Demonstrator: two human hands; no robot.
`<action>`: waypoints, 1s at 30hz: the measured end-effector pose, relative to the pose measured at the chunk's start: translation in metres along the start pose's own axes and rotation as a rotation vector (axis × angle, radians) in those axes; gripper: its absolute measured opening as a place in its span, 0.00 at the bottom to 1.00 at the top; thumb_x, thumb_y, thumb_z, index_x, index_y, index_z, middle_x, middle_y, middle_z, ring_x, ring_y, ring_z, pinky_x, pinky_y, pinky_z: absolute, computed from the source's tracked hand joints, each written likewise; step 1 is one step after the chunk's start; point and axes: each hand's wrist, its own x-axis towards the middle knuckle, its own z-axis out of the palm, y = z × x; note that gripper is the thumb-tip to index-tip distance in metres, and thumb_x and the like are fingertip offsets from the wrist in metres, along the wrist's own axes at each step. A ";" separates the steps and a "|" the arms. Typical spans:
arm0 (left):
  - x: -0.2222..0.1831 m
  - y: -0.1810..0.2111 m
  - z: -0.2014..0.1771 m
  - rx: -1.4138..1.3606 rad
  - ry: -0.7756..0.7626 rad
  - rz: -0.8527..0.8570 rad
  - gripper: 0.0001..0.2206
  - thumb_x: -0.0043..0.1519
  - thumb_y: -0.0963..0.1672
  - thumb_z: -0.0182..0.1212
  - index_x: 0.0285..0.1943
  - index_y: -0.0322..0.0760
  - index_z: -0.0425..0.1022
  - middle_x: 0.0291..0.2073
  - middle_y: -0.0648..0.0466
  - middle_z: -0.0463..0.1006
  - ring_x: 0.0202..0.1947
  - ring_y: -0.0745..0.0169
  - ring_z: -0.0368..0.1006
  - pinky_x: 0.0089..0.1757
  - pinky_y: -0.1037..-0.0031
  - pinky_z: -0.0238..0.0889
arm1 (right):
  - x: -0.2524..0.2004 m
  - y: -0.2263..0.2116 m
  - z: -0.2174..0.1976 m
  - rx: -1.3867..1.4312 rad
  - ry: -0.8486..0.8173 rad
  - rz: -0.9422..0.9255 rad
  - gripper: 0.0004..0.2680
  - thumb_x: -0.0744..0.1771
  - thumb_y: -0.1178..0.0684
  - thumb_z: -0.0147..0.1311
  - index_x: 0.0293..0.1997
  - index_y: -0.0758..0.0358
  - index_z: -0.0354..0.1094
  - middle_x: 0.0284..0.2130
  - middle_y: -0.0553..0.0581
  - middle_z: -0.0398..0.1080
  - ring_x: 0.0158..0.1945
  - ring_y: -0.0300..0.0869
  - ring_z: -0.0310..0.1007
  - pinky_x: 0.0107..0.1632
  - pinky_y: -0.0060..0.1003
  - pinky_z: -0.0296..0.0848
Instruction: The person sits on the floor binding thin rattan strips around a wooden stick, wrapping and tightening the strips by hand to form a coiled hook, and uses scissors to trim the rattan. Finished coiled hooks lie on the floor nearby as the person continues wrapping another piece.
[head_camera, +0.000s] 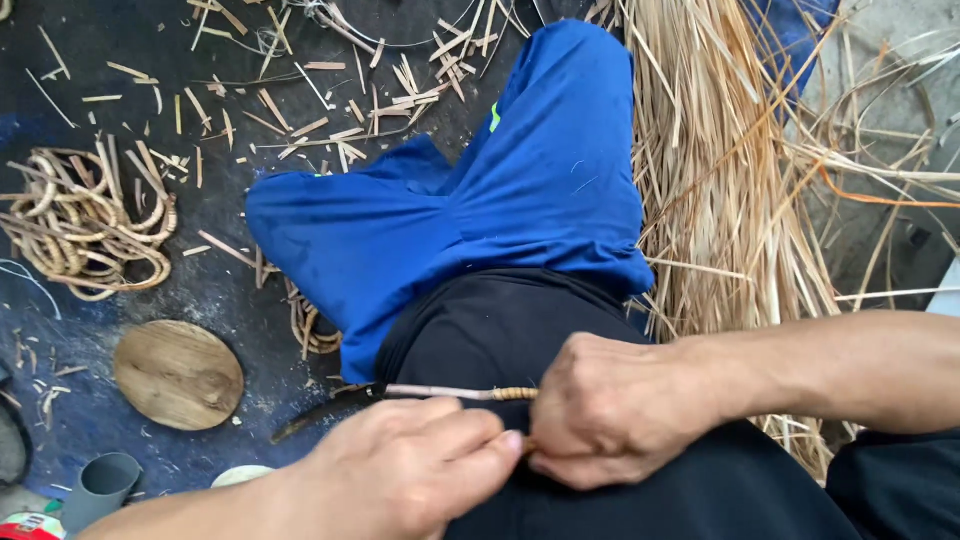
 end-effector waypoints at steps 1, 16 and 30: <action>0.002 -0.001 -0.002 0.009 0.006 0.001 0.09 0.64 0.40 0.60 0.51 0.29 0.74 0.38 0.50 0.75 0.36 0.55 0.74 0.37 0.69 0.70 | -0.002 -0.001 -0.003 -0.007 -0.007 -0.004 0.16 0.70 0.55 0.58 0.22 0.61 0.55 0.19 0.56 0.62 0.25 0.52 0.68 0.31 0.45 0.67; 0.036 -0.026 0.001 0.548 0.007 0.144 0.07 0.57 0.43 0.61 0.37 0.33 0.73 0.25 0.54 0.67 0.27 0.58 0.66 0.30 0.69 0.59 | 0.017 -0.021 -0.027 -0.446 0.053 0.208 0.09 0.62 0.52 0.60 0.28 0.63 0.63 0.24 0.59 0.67 0.29 0.54 0.72 0.31 0.48 0.71; 0.033 -0.010 -0.004 0.636 0.054 0.371 0.08 0.60 0.44 0.62 0.37 0.31 0.75 0.24 0.57 0.67 0.24 0.67 0.64 0.26 0.76 0.54 | -0.011 -0.004 0.011 -0.009 0.074 0.087 0.16 0.71 0.54 0.57 0.23 0.62 0.56 0.19 0.56 0.62 0.24 0.52 0.68 0.29 0.45 0.67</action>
